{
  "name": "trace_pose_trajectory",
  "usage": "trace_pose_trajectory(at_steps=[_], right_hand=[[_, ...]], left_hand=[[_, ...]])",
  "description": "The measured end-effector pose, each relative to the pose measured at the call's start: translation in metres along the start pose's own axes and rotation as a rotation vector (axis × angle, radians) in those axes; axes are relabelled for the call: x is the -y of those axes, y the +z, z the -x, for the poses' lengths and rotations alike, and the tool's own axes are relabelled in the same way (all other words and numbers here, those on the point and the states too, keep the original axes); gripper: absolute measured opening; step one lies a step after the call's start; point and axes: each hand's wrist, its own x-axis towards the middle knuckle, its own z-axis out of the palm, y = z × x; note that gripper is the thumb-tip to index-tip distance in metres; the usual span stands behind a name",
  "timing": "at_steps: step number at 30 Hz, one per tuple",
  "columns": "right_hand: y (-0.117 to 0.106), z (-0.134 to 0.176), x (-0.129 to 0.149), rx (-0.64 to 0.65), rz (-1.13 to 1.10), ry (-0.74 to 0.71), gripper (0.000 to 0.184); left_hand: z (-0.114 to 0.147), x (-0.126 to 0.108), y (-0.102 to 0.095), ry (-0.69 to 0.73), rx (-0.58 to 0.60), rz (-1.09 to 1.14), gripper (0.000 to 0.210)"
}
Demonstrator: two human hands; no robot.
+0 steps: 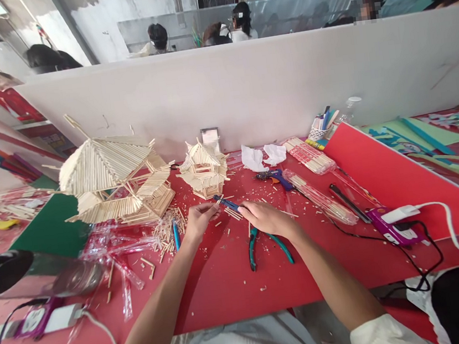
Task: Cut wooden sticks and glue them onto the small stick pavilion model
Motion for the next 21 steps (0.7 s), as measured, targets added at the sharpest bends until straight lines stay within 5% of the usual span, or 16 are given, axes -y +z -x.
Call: trace_pose_trajectory(at_steps=[21], right_hand=[[0.0018, -0.0007, -0.0005, -0.006, 0.038, -0.011, 0.040]], left_hand=[[-0.0002, 0.0007, -0.0001, -0.014, -0.004, 0.002, 0.050]])
